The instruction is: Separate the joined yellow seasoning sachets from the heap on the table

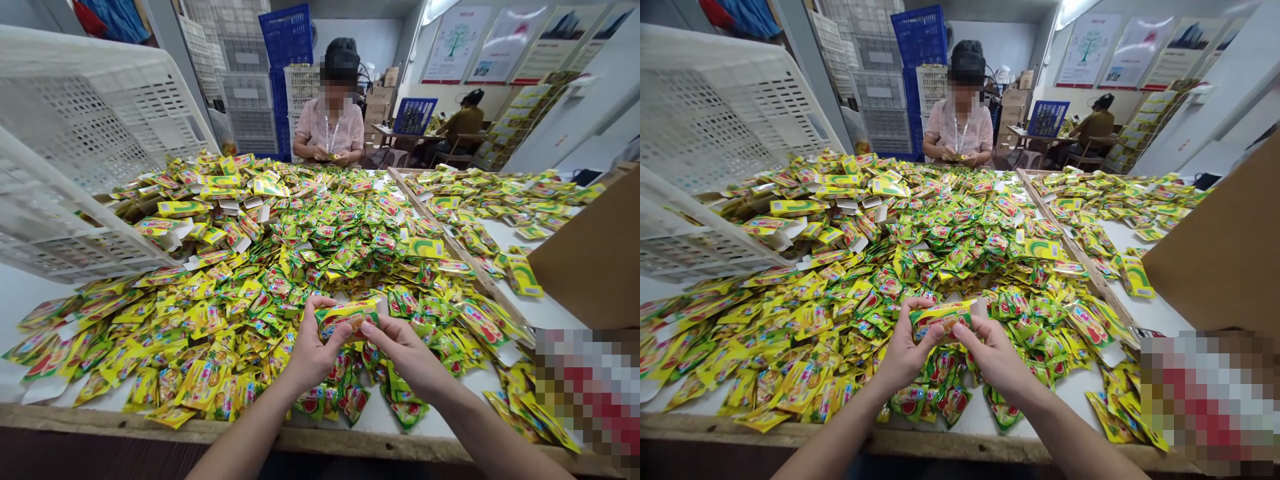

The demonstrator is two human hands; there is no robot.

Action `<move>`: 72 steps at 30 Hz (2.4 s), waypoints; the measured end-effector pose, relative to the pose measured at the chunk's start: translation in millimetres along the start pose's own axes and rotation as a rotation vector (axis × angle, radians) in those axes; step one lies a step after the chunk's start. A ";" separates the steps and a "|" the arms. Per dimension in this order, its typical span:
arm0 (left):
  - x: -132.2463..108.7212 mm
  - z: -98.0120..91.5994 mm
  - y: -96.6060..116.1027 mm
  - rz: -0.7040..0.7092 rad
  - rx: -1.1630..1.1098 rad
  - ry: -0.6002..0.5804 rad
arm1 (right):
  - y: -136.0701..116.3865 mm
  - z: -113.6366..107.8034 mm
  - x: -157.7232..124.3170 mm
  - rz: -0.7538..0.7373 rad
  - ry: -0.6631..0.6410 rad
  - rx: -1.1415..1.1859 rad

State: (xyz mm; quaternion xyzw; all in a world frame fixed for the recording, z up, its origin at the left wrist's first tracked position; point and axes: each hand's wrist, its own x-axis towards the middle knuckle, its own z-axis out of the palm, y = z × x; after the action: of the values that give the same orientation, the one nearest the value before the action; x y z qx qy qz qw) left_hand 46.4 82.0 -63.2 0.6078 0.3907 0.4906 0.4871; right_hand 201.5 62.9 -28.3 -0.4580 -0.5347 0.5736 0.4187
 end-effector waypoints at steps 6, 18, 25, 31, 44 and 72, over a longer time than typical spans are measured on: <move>3.5 1.4 -3.7 -0.056 -0.011 0.128 | 16.4 -11.6 3.9 -0.210 0.543 -0.183; 1.8 1.1 -7.5 -0.156 -0.145 -0.152 | -25.3 -112.1 18.8 0.074 0.428 -0.239; 18.9 -16.3 -8.3 0.002 -0.103 0.396 | -78.7 -198.1 68.8 -0.155 0.917 -0.868; 26.4 -24.1 -12.0 0.050 -0.140 0.532 | 12.2 -128.2 102.2 0.070 0.410 -1.209; 21.6 -18.4 -16.3 0.185 0.577 0.019 | 24.3 -124.5 104.1 0.263 0.310 -1.474; 5.6 17.4 9.2 -0.023 0.264 -0.287 | 23.9 -40.0 -3.0 0.172 -0.058 0.135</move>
State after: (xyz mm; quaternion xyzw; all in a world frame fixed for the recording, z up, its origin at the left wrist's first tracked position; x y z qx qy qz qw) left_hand 64.6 81.6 -53.8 0.7258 0.3850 0.3377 0.4593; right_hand 241.3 67.4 -52.2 -0.4562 -0.4654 0.6550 0.3824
